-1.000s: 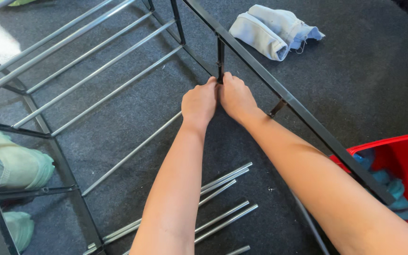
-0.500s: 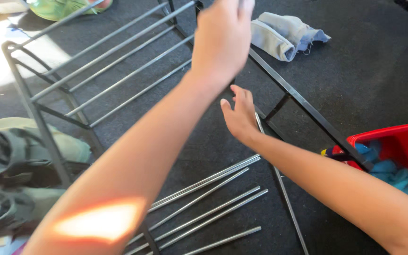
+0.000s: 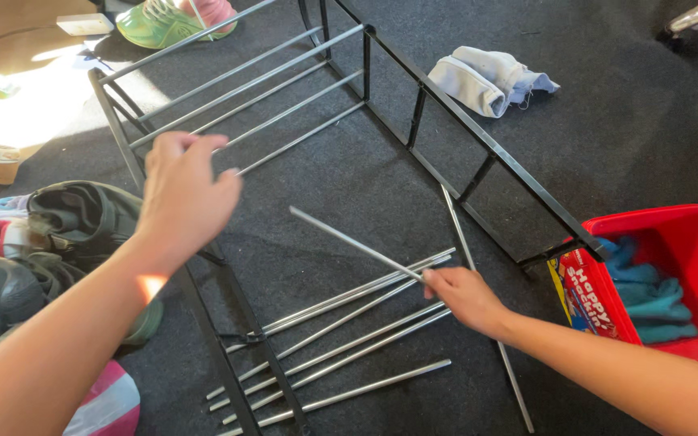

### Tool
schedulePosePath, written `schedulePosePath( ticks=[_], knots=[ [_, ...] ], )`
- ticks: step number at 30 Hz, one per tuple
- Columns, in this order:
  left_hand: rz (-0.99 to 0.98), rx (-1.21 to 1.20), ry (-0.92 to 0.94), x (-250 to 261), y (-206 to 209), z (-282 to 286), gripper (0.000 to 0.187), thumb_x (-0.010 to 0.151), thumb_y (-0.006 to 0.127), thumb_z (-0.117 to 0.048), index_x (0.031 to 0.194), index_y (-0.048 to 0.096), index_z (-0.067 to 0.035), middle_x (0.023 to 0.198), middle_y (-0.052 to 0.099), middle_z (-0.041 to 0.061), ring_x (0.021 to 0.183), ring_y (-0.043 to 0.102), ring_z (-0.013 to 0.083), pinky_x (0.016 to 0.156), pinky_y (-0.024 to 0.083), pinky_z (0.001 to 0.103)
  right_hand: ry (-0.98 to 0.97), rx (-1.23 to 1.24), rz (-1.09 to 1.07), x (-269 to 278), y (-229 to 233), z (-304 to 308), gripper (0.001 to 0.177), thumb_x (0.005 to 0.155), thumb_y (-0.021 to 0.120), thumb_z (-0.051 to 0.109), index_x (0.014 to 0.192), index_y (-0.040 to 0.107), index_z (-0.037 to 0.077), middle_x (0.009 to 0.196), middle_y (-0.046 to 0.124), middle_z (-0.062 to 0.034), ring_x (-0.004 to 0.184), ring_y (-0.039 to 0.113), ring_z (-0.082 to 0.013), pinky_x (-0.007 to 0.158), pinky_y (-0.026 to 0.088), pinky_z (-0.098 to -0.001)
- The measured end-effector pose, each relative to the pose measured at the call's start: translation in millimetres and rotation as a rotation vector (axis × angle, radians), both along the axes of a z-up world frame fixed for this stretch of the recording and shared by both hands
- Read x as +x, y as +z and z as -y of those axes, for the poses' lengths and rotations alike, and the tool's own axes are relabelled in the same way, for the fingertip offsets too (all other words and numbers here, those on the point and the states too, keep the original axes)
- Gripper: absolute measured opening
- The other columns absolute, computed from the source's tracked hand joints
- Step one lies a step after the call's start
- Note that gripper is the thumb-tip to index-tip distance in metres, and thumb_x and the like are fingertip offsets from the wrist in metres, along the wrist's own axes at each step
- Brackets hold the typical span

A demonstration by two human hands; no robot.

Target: The person inserts metal rods into a black metal frame, then removes them and wipes each rod with a blue cloth. The rods are handled one at a time and placed back on the floor.

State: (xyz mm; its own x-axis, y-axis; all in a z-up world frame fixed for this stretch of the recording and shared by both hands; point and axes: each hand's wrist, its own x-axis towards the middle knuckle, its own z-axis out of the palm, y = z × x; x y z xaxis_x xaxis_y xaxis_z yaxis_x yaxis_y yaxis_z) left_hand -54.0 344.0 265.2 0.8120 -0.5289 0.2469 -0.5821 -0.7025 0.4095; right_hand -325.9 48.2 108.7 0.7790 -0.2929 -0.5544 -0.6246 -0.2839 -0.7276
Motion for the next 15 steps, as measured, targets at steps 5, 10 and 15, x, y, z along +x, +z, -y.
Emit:
schedulePosePath(
  ticks=[5, 10, 15],
  knots=[
    [0.152, 0.146, 0.026, -14, -7, -83, 0.046, 0.09, 0.061, -0.014, 0.136, 0.067, -0.007, 0.137, 0.051, 0.024, 0.129, 0.048, 0.0447, 0.112, 0.039, 0.05, 0.01, -0.415, 0.082, -33, -25, 18, 0.033, 0.09, 0.068, 0.034, 0.091, 0.074, 0.002, 0.07, 0.066, -0.0069, 0.068, 0.065, -0.022, 0.065, 0.052, -0.0393],
    [-0.732, -0.197, 0.466, -20, -19, -99, 0.09, 0.085, 0.077, -0.035, 0.155, 0.029, -0.003, 0.138, 0.049, 0.023, 0.116, 0.061, 0.0407, 0.086, 0.054, 0.055, 0.044, -0.794, 0.17, -41, -29, 44, 0.067, 0.068, 0.087, 0.024, 0.123, 0.057, 0.0, 0.111, 0.065, -0.0257, 0.099, 0.064, -0.0478, 0.079, 0.053, -0.0548],
    [-1.327, -0.495, 0.448, -46, -38, -82, 0.067, 0.09, 0.06, -0.008, 0.148, 0.028, -0.014, 0.139, 0.059, 0.034, 0.091, 0.075, 0.042, 0.074, 0.062, 0.052, 0.043, -0.639, -0.063, -38, -13, 34, 0.041, 0.087, 0.07, 0.019, 0.124, 0.058, 0.004, 0.09, 0.074, -0.0156, 0.09, 0.074, -0.0352, 0.084, 0.058, -0.0464]
  ],
)
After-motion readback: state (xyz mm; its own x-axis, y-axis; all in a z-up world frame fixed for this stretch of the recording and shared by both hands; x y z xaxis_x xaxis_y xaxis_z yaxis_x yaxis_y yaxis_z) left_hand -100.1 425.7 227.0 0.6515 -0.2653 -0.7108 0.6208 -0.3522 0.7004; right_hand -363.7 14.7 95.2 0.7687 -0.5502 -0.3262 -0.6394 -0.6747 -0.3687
